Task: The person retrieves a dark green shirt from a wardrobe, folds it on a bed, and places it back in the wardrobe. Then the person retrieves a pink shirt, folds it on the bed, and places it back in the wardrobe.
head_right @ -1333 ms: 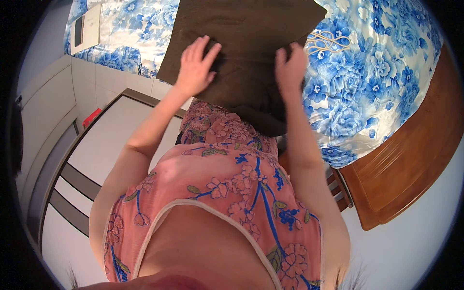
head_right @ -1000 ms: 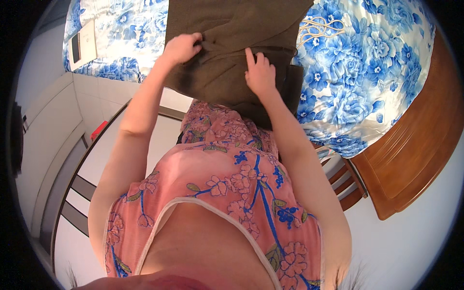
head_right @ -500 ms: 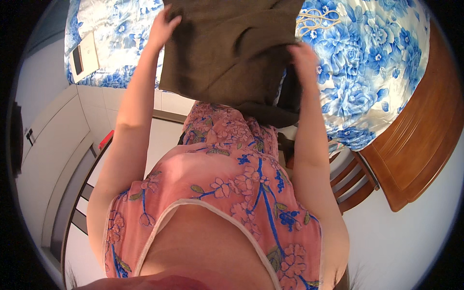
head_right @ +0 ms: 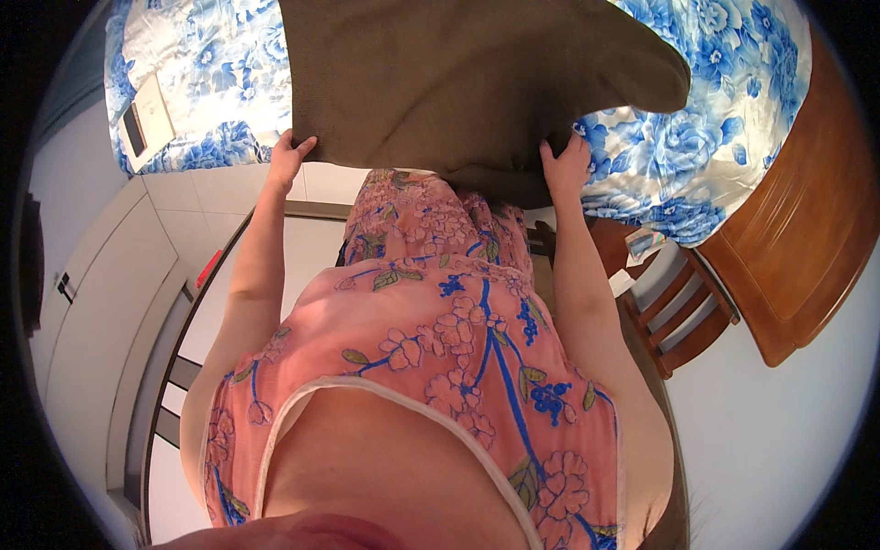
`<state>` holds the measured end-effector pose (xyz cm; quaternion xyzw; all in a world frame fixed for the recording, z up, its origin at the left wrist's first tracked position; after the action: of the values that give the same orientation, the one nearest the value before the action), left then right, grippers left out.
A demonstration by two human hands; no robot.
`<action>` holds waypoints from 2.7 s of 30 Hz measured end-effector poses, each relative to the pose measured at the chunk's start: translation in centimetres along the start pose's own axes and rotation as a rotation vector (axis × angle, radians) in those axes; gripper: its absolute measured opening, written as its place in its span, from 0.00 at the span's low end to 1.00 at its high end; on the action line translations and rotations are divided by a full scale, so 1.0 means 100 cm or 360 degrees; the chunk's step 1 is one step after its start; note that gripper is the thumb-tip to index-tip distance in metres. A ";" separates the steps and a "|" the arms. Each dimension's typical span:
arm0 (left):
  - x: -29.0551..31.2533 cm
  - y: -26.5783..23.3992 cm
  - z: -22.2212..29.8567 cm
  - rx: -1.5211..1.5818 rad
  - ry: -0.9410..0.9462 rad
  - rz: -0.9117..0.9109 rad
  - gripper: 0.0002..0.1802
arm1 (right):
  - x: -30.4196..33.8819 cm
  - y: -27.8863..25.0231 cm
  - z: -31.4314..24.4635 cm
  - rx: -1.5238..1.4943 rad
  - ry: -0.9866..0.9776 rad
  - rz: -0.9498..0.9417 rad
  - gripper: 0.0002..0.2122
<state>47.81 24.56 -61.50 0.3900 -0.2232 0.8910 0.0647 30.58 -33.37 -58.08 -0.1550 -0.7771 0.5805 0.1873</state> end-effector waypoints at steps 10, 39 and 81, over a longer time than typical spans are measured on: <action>0.014 -0.046 -0.042 0.0571 -0.0334 0.0278 0.14 | 0.191 0.035 0.111 -0.1277 0.1338 -0.0731 0.18; -0.034 -0.037 0.043 0.0250 0.0084 -0.0255 0.13 | -0.178 -0.149 -0.166 -0.1697 -0.0420 -0.0062 0.23; -0.030 0.095 0.207 -0.0338 0.0584 -0.0400 0.15 | -0.277 -0.035 -0.239 -0.0742 -0.0438 0.0062 0.27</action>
<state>60.95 6.99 -54.64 0.2375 -0.2498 0.9035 0.2549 66.19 -26.83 -51.65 -0.1285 -0.9048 0.4050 0.0279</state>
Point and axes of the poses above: each hand's wrist, its own x-axis away from the middle knuckle, its own y-axis out of the palm, z = x × y, the point moved 9 cm from there along -x, towards the middle knuckle, and after that the axes turned 7 degrees about -y, right-handed, at the moved point
